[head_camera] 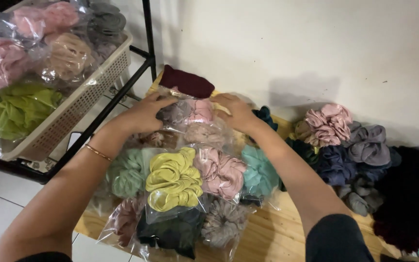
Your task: The person puts scrunchies into plastic bags and seals them with tape.
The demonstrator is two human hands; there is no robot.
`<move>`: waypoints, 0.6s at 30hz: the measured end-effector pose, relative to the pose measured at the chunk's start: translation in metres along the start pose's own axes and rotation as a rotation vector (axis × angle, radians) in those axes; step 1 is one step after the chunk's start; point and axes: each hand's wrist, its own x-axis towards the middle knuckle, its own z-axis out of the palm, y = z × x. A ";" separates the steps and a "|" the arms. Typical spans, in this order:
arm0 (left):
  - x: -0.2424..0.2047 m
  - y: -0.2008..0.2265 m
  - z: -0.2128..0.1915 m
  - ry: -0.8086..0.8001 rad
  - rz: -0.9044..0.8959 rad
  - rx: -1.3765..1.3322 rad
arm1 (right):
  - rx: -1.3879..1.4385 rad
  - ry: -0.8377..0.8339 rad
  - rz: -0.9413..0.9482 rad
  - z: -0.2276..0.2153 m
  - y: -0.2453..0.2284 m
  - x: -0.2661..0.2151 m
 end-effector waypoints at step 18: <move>0.064 -0.054 0.050 0.051 0.115 0.115 | -0.181 -0.294 0.242 0.006 0.014 0.007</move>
